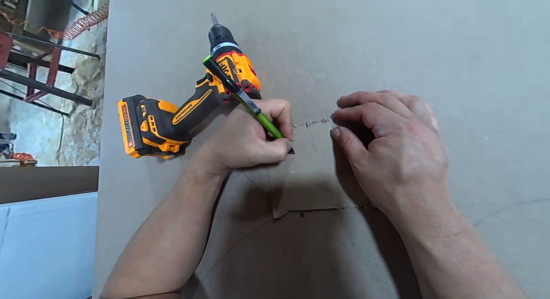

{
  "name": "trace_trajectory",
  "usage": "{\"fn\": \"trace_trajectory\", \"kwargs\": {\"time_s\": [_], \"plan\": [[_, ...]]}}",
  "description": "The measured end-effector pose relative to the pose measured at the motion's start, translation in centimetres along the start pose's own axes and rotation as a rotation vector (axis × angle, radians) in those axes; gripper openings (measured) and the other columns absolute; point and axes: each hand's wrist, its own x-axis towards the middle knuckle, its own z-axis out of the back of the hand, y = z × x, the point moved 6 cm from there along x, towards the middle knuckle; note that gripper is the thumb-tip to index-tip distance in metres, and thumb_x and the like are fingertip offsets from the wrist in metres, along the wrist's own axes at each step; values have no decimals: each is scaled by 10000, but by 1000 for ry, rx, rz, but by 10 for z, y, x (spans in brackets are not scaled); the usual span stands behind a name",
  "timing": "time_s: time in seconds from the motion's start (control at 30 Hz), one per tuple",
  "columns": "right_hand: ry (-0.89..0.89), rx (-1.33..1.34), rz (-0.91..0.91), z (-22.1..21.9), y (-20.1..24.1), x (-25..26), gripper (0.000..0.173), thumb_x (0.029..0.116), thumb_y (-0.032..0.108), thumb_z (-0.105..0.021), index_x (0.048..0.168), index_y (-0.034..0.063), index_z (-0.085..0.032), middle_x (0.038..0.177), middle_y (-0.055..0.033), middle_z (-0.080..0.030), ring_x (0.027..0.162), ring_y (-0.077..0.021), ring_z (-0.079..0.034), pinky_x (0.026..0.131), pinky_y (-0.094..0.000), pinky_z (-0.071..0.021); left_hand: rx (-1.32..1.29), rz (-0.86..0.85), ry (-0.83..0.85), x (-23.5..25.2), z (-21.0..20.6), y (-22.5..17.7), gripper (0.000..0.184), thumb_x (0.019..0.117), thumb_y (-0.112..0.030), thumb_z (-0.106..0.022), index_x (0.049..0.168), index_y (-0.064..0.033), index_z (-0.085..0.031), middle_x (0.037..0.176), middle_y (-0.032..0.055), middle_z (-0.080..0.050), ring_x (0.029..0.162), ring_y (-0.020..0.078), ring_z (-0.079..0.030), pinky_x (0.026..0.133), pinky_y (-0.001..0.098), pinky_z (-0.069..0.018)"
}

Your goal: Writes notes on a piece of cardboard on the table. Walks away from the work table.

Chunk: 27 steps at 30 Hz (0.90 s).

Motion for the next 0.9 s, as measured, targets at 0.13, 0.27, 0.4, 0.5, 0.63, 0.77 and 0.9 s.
{"fn": "trace_trajectory", "kwargs": {"time_s": [0.13, 0.27, 0.4, 0.5, 0.63, 0.77, 0.9], "plan": [[-11, -12, -2, 1, 0, 0, 195, 969, 377, -624, 1063, 301, -777, 1331, 153, -661, 1338, -147, -521, 1123, -436, -370, 43, -17, -56, 0, 3, 2, 51, 815, -101, -657, 823, -113, -608, 769, 7, -662, 675, 88, -634, 557, 239, -514], [-10, -6, -2, 1, 0, 0, 192, 973, 367, -622, 1067, 303, -776, 1336, 157, -661, 1339, -141, -522, 1126, -434, -367, 68, -8, -47, -1, 3, 2, 59, 794, -96, -652, 806, -126, -603, 748, -5, -643, 659, 85, -620, 543, 238, -500], [-14, -2, 3, 1, 1, 0, 195, 977, 366, -616, 1066, 301, -777, 1332, 154, -663, 1345, -139, -519, 1136, -433, -363, 70, 6, -43, -2, 2, 3, 65, 808, -110, -669, 824, -126, -607, 758, -5, -646, 657, 83, -618, 539, 233, -496], [-13, -5, 1, 0, 1, 0, 201, 977, 366, -613, 1068, 298, -778, 1330, 153, -664, 1339, -138, -523, 1136, -433, -364, 94, 8, -24, -3, 1, 2, 65, 806, -104, -660, 824, -127, -602, 764, -6, -647, 664, 81, -619, 545, 233, -500], [-11, -9, 10, 1, 1, 1, 194, 972, 365, -619, 1061, 294, -777, 1331, 147, -665, 1338, -149, -526, 1133, -444, -367, 71, 8, -27, -4, 2, 2, 58, 825, -98, -692, 844, -106, -637, 805, 12, -686, 696, 92, -649, 572, 238, -532], [-16, -5, 8, 0, 1, 0, 197, 975, 369, -617, 1060, 294, -778, 1327, 143, -668, 1338, -145, -526, 1136, -445, -363, 88, -2, -12, -4, 1, 2, 53, 830, -102, -690, 836, -105, -637, 796, 11, -683, 685, 86, -644, 563, 236, -525], [-14, -5, 2, 0, 1, 1, 191, 970, 364, -622, 1059, 299, -778, 1325, 149, -667, 1336, -140, -526, 1136, -439, -364, 57, 8, -50, -4, 2, 4, 59, 845, -112, -700, 855, -100, -642, 793, 18, -690, 668, 85, -639, 545, 224, -511]]}}
